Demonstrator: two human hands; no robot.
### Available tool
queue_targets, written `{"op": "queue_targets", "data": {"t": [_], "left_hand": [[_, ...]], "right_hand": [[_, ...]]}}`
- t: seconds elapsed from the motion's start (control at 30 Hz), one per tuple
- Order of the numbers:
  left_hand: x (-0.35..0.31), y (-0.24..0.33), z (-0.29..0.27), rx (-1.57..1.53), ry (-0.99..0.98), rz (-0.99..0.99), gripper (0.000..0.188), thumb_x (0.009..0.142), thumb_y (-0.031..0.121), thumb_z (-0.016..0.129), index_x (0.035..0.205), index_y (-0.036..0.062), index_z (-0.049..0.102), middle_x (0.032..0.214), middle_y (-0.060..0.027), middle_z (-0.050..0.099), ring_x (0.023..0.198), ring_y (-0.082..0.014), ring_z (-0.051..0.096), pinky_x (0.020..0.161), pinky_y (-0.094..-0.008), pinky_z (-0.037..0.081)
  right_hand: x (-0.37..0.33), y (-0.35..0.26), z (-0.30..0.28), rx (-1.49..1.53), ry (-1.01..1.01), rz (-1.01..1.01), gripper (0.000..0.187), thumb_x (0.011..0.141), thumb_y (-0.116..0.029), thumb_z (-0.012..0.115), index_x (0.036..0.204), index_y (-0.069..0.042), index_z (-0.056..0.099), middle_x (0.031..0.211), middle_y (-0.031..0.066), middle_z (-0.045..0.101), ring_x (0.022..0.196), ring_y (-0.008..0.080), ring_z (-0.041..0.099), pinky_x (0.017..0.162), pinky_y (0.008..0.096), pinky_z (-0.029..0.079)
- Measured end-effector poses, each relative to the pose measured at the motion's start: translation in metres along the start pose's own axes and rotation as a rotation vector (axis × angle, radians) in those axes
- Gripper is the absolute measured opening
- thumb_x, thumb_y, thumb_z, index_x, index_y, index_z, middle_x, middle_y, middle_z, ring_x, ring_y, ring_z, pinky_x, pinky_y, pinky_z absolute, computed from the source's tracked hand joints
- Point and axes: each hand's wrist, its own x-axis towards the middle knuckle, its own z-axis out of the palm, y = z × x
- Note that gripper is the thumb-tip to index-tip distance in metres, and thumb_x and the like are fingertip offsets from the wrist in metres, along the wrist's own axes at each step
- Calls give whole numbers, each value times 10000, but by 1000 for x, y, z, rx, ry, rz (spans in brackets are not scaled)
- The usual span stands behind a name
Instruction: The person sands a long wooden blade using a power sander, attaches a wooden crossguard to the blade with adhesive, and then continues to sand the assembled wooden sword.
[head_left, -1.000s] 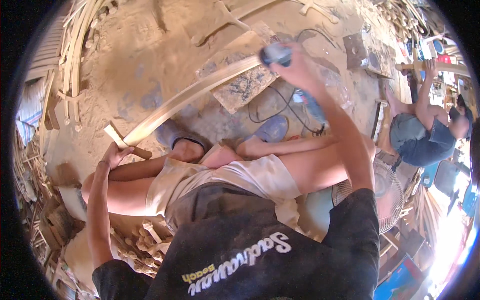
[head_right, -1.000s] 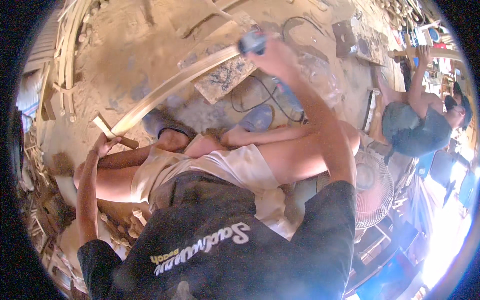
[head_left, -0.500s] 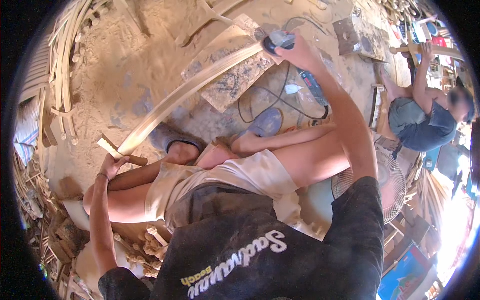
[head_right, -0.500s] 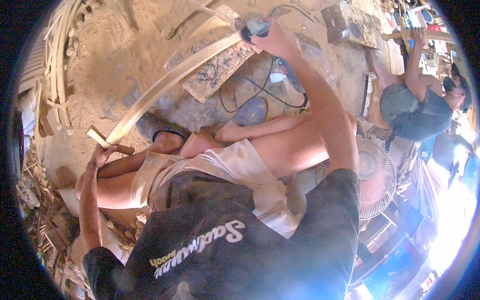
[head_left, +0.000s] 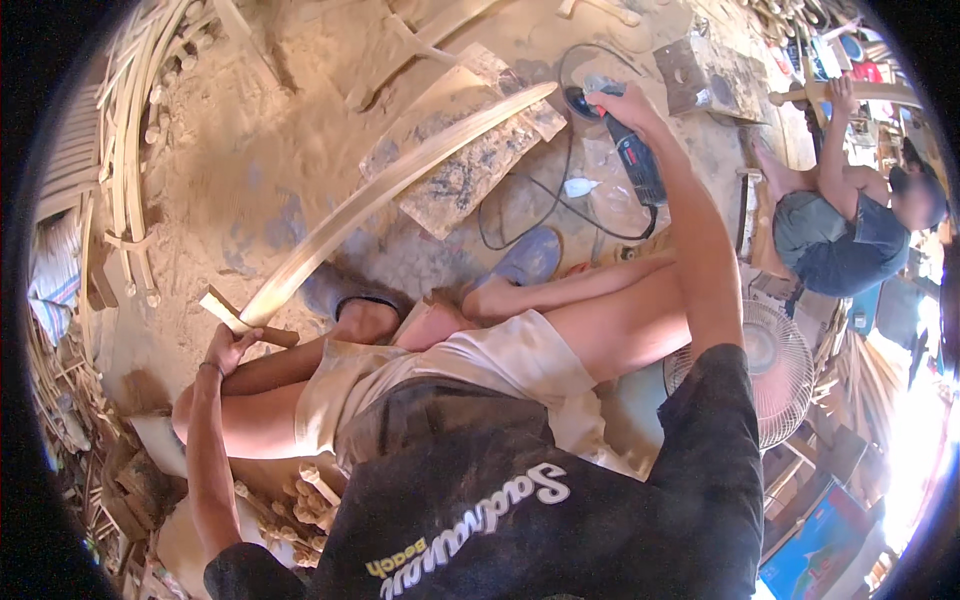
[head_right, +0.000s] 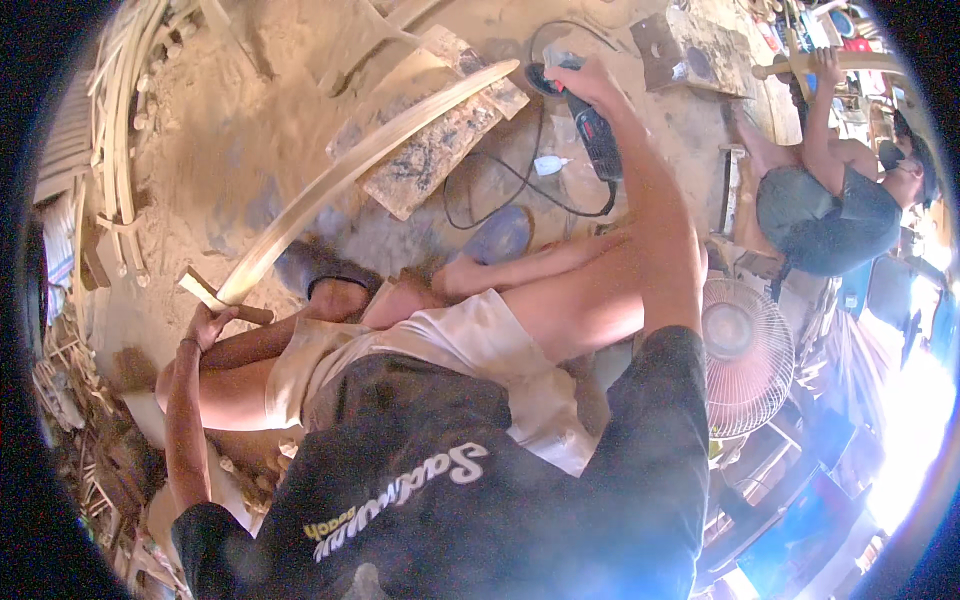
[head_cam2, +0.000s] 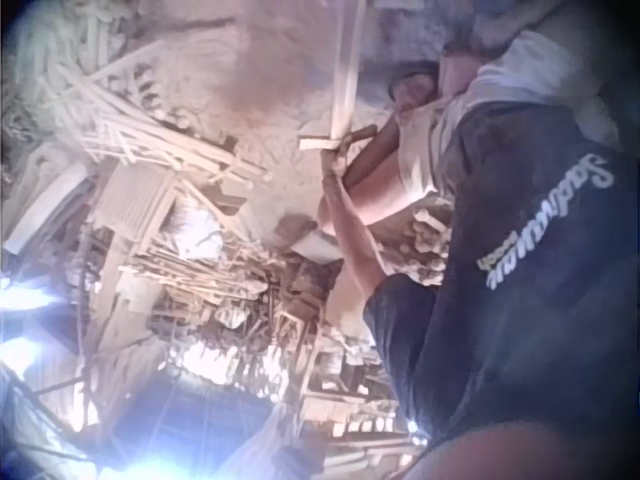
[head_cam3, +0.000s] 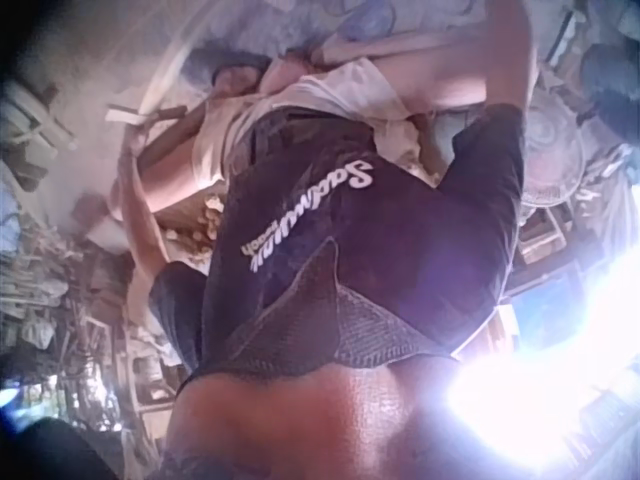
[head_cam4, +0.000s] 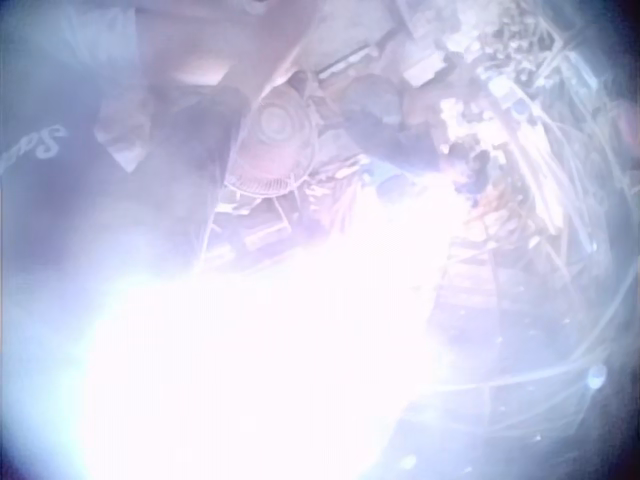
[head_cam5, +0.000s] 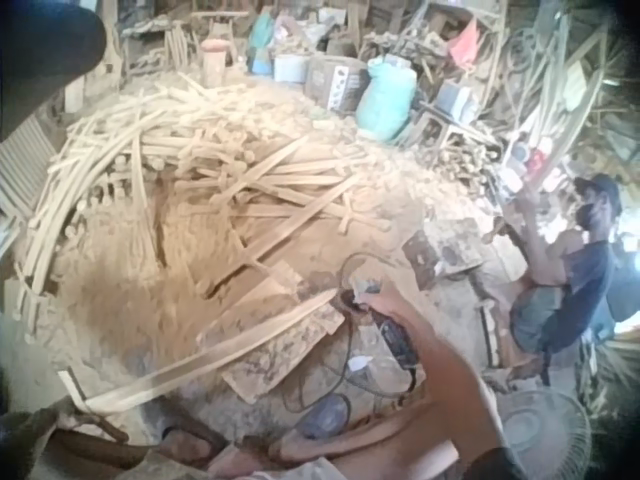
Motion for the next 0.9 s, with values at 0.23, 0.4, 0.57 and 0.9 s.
{"op": "queue_targets", "data": {"t": [0.23,0.4,0.57,0.9], "left_hand": [[1,18,-4,7,-25,-113,406,1006,350,822,1190,-5,750,842,-14,721,713,-112,664,644,-305,530],[16,-42,6,-331,163,115,318,1067,308,757,1209,40,663,890,0,679,718,-79,623,617,-268,523],[60,62,15,-31,269,-178,587,1146,539,538,1382,36,728,982,-43,730,795,-143,647,634,-368,514],[84,39,62,861,231,151,496,1000,114,563,1453,-72,485,917,-204,724,935,-362,754,781,-450,611]], "right_hand": [[-31,-6,-10,144,89,-19,393,825,-423,857,858,-37,793,822,58,744,737,161,666,688,363,533],[-68,-49,1,93,186,-69,532,841,-433,866,1156,-24,734,907,103,788,854,190,739,784,369,570],[-155,-113,53,-105,228,-228,750,880,-412,864,1483,-113,533,1195,241,771,1070,411,776,917,479,594],[-304,-261,222,-424,-288,-665,798,899,-426,807,1571,-219,430,993,254,782,944,476,767,839,578,604]]}}
